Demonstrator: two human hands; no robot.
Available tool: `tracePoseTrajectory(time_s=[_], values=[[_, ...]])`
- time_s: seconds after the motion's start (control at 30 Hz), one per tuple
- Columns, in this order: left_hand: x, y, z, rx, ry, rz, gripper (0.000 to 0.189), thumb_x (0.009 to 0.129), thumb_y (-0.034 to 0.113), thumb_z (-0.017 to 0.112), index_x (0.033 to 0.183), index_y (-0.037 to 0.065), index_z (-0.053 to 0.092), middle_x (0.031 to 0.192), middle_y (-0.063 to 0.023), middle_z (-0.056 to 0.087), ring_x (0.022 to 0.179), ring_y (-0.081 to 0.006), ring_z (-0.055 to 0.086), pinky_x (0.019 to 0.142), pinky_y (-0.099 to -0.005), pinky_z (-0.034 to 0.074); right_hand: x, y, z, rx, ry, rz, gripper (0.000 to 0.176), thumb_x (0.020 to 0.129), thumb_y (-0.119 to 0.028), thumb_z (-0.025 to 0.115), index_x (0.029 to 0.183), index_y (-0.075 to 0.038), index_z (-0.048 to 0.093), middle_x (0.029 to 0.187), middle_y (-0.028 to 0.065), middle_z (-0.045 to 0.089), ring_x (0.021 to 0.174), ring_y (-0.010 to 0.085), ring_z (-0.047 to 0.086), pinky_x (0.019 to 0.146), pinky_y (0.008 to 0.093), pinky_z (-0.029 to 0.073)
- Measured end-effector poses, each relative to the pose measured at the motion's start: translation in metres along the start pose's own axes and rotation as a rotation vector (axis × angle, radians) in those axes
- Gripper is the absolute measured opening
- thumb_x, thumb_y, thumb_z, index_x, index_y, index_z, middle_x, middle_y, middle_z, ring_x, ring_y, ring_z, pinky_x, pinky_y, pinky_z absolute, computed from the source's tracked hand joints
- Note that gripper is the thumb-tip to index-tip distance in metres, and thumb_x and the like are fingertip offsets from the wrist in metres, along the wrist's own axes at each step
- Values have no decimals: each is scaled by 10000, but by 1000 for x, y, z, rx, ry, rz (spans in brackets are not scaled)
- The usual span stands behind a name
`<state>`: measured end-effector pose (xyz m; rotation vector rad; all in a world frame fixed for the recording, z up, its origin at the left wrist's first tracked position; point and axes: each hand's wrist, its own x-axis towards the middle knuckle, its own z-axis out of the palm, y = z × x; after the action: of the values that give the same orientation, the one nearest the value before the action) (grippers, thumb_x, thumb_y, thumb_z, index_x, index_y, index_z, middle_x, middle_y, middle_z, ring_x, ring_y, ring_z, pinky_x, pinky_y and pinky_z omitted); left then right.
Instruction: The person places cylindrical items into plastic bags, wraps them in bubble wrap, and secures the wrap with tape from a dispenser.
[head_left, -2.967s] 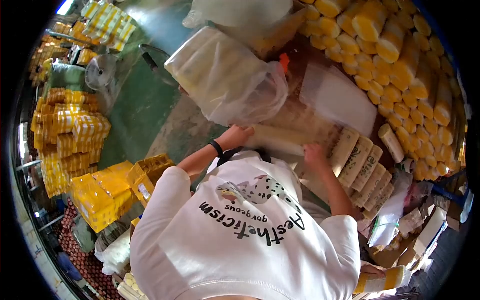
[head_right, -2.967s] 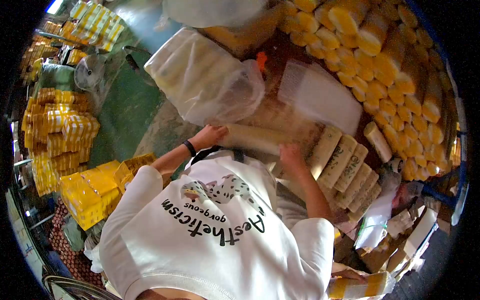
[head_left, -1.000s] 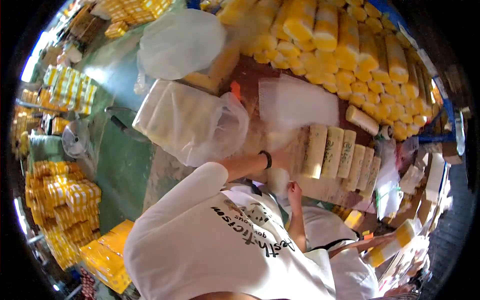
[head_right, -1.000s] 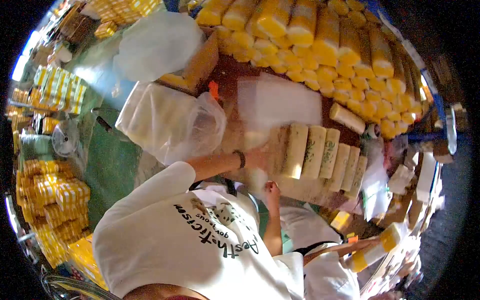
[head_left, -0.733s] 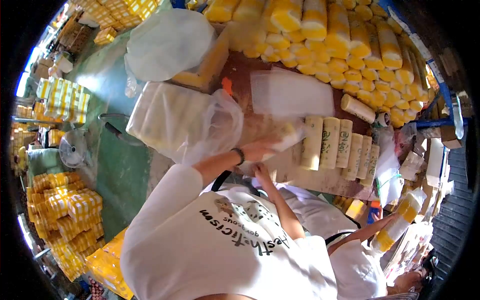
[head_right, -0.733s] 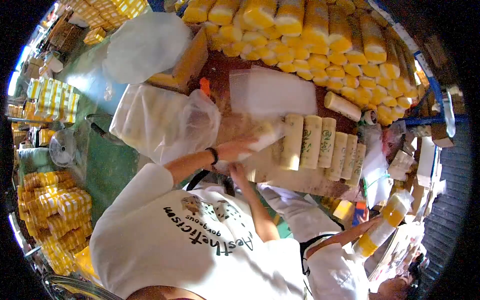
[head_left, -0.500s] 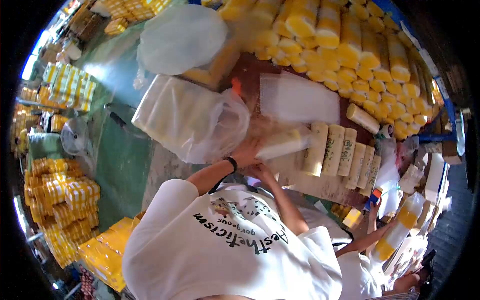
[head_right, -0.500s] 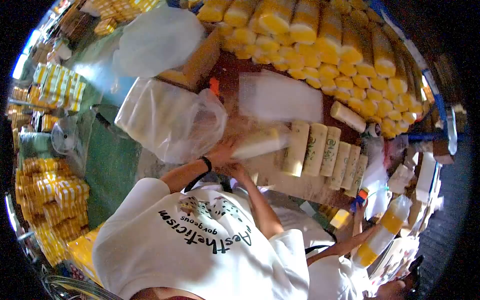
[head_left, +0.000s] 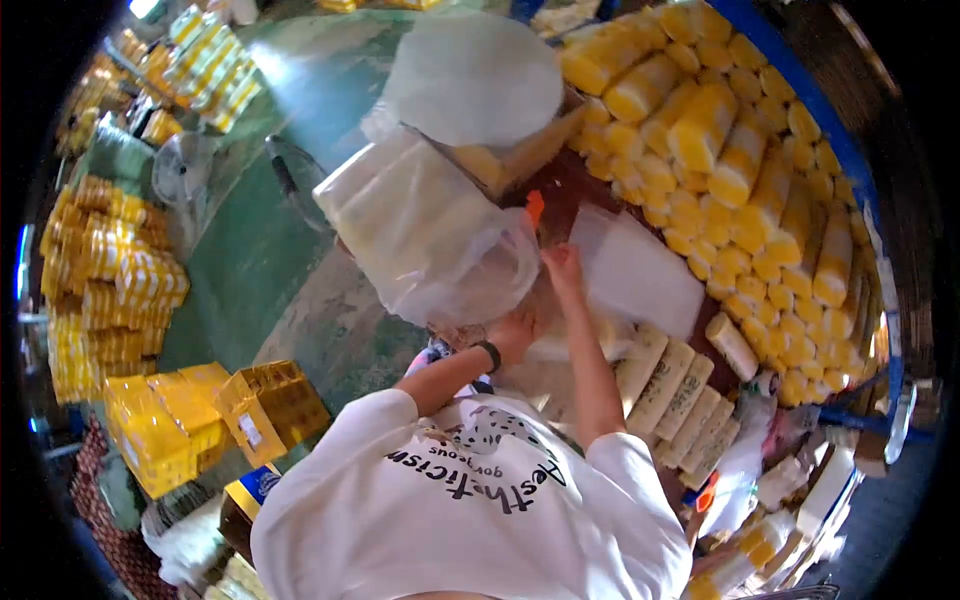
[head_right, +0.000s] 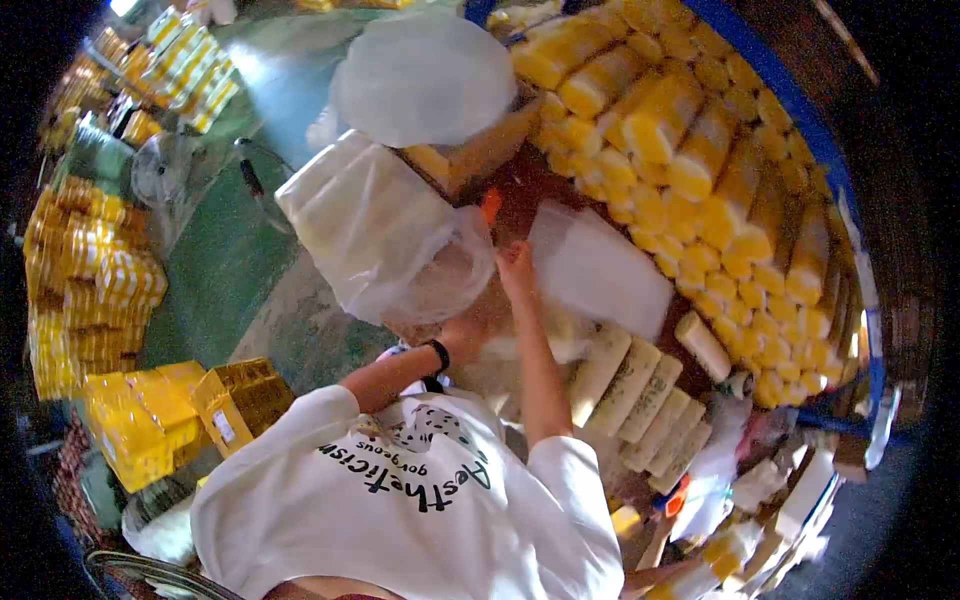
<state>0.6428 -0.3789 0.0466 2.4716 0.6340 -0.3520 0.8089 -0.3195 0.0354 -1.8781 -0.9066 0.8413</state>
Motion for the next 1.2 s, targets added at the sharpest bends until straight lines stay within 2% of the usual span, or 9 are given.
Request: tracePoseTrajectory(time_s=[0.07,0.17,0.3,0.5,0.63,0.8,1.03,1.1,1.2], values=[[2,1,11,103,106,-12,735,709,293,658,1343,49,376,1308,-263,410,1189,-411,412,989,-489,334,29,42,58,-36,-179,68,510,760,-309,709,1119,-7,509,956,149,618,942,303,594,818,390,473],[8,-5,36,19,218,-37,681,732,272,627,1332,51,392,1309,-253,413,1188,-403,412,989,-479,332,-43,-76,96,-159,-389,-67,664,743,-267,703,1269,-36,371,1157,171,525,1021,296,551,876,386,444],[21,-10,69,-305,372,-20,611,763,245,587,1317,55,413,1311,-238,417,1188,-394,413,989,-466,330,25,43,232,226,-400,-119,843,750,-158,651,1428,-132,152,1250,127,414,990,228,505,920,363,406],[32,-8,112,-510,508,-127,514,808,204,527,1295,60,445,1314,-216,423,1187,-380,413,989,-445,327,24,9,183,175,-464,-302,719,756,-98,619,1380,-128,262,1293,106,385,1122,189,453,913,353,412],[8,0,50,54,290,-128,478,766,170,533,1233,73,500,1240,-188,469,1123,-375,446,944,-453,350,28,-11,111,482,-824,267,406,784,-37,583,1180,-87,511,1103,78,581,953,206,561,827,380,461],[-8,9,10,129,289,7,592,661,189,603,1230,56,511,1195,-175,487,1074,-350,466,908,-487,364,32,-9,73,-407,27,-219,182,743,-93,621,920,-51,635,868,114,664,837,263,635,754,343,495],[6,-6,37,245,282,4,650,629,260,655,1233,65,514,1205,-160,488,1051,-316,493,867,-508,395,21,-25,87,-1009,299,-533,271,708,-225,641,906,-39,636,1015,182,622,939,362,592,805,419,479],[31,-28,91,327,434,49,665,629,272,667,1241,72,500,1209,-154,489,1032,-310,508,849,-508,409,24,-28,79,-992,146,-392,282,707,-217,631,916,-28,637,1049,188,614,945,381,583,820,421,475],[-10,1,14,154,304,48,702,642,283,674,1277,84,449,1217,-152,486,1017,-312,520,849,-506,418,26,-40,44,-722,4,-123,317,701,-199,616,951,-7,638,1045,181,625,929,406,579,827,420,471]])
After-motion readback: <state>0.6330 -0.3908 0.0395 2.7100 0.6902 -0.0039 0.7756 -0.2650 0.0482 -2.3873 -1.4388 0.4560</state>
